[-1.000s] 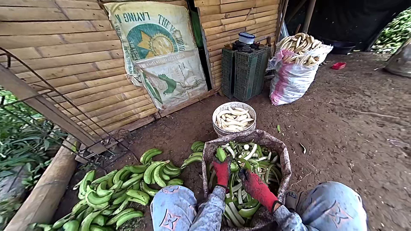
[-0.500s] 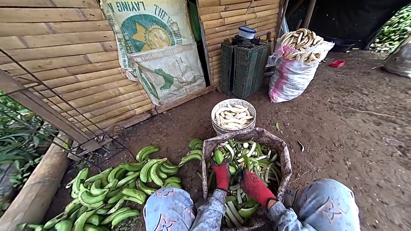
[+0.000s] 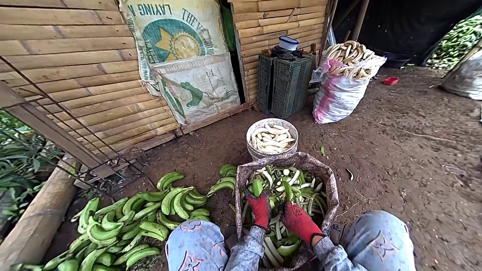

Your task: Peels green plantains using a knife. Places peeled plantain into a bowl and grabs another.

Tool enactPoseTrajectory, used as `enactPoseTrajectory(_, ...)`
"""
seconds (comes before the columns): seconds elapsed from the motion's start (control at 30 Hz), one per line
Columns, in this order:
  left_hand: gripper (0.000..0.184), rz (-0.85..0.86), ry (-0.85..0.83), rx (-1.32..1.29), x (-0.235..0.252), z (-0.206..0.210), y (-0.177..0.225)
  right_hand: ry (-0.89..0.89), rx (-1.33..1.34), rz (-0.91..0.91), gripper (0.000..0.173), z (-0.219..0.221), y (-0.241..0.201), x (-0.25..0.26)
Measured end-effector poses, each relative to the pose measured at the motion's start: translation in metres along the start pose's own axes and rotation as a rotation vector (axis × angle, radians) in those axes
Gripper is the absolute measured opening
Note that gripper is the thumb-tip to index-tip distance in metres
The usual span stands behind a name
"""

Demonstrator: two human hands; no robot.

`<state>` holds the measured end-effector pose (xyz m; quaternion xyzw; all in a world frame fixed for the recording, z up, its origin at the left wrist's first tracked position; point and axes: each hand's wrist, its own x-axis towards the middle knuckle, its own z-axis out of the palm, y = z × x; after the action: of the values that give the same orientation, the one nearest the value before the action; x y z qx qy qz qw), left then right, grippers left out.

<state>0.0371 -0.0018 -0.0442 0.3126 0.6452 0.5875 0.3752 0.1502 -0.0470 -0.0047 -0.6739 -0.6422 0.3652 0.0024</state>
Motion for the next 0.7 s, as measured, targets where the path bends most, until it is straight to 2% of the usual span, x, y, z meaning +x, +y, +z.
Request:
enactPoseTrajectory(0.1,0.092,-0.003,-0.029,0.035,-0.004,-0.001,0.002,0.012,-0.057,0.061,0.051,0.003,-0.002,0.003)
enactPoseTrajectory(0.23,0.094,0.334,-0.127,0.139,-0.021,-0.009,0.038,0.107,-0.082,0.133,0.05,0.001,-0.001,0.022)
enactPoseTrajectory(0.3,0.088,0.47,-0.188,0.257,-0.019,-0.021,0.067,0.081,-0.046,0.062,0.048,-0.013,0.006,0.024)
enactPoseTrajectory(0.37,0.082,0.391,-0.292,0.401,-0.01,-0.032,0.082,0.008,-0.053,-0.018,0.048,-0.037,0.011,0.017)
enactPoseTrajectory(0.43,0.077,0.28,-0.334,0.378,0.0,-0.04,0.084,-0.033,-0.098,-0.04,0.055,-0.066,0.006,0.002)
enactPoseTrajectory(0.5,0.07,0.198,-0.313,0.173,0.011,-0.041,0.09,-0.012,-0.059,-0.065,0.056,-0.094,0.004,-0.009)
enactPoseTrajectory(0.53,0.06,0.162,-0.325,0.051,0.014,-0.04,0.096,-0.004,0.008,-0.087,0.053,-0.105,0.004,-0.013)
enactPoseTrajectory(0.6,0.038,0.044,-0.413,-0.114,0.02,-0.042,0.115,0.022,0.248,-0.146,0.047,-0.115,0.009,-0.014)
enactPoseTrajectory(0.63,0.033,-0.021,-0.449,-0.177,0.025,-0.043,0.124,0.037,0.418,-0.176,0.045,-0.117,0.01,-0.014)
enactPoseTrajectory(0.67,0.032,-0.077,-0.485,-0.226,0.029,-0.043,0.132,0.039,0.533,-0.186,0.043,-0.121,0.008,-0.014)
enactPoseTrajectory(0.7,0.035,-0.121,-0.508,-0.261,0.032,-0.042,0.135,0.041,0.497,-0.174,0.042,-0.126,0.004,-0.016)
